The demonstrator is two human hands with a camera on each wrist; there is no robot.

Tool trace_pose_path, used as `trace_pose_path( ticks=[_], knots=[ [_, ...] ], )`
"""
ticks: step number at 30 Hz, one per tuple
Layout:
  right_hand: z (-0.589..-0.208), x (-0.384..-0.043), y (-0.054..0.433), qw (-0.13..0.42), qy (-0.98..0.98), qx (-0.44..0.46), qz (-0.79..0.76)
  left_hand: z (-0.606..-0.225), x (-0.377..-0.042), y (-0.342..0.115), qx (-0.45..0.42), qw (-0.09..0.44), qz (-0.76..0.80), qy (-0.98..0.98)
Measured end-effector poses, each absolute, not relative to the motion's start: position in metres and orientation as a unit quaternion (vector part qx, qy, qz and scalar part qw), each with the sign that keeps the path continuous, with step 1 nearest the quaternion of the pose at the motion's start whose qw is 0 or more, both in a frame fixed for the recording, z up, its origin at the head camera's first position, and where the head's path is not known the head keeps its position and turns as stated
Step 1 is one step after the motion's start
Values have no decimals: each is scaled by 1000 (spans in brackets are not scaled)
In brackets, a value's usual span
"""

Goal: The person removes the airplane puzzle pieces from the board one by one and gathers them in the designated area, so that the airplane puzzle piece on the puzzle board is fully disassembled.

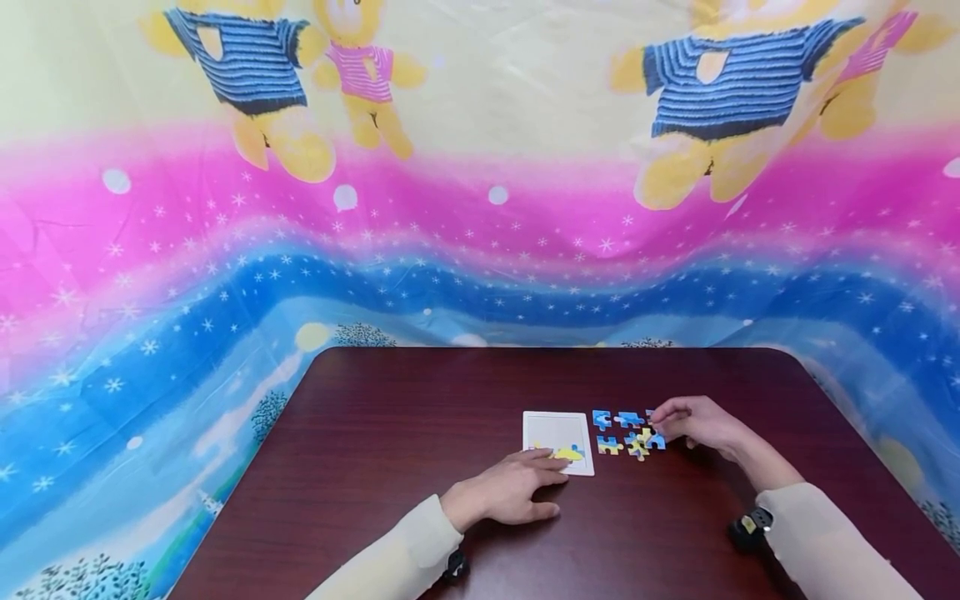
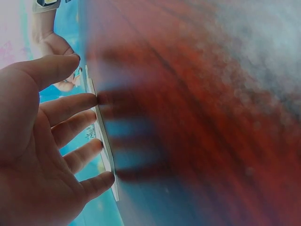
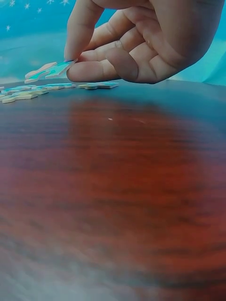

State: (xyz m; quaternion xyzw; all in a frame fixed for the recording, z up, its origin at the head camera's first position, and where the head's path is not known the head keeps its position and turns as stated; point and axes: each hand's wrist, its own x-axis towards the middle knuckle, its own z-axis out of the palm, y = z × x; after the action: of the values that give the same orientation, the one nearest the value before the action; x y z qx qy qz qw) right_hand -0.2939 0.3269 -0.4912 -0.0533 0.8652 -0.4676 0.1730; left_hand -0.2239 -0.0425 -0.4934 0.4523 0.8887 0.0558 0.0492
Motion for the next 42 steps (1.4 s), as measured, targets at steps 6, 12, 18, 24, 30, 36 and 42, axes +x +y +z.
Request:
trace_pose_path(
  ticks=[6,12,18,24,30,36,42],
  knots=[
    [-492,-291,333,173,870,-51,-460,-494,-224,-43,453,46,55,889],
    [-493,-288,336,168,876,-49,-449,-493,-224,-44,452,44,56,889],
    [-492,-286,338,164,880,-42,-443,-492,-224,-46,453,46,60,888],
    [-490,-285,338,161,885,-40,-435,-491,-225,-48,454,44,64,887],
    [-489,-283,336,159,884,-37,-439,-492,-224,-49,453,47,67,888],
    [-491,-283,336,157,885,-33,-437,-492,-224,-50,453,53,78,887],
    [-493,-284,336,155,885,-31,-437,-493,-224,-53,448,62,91,887]
  ],
)
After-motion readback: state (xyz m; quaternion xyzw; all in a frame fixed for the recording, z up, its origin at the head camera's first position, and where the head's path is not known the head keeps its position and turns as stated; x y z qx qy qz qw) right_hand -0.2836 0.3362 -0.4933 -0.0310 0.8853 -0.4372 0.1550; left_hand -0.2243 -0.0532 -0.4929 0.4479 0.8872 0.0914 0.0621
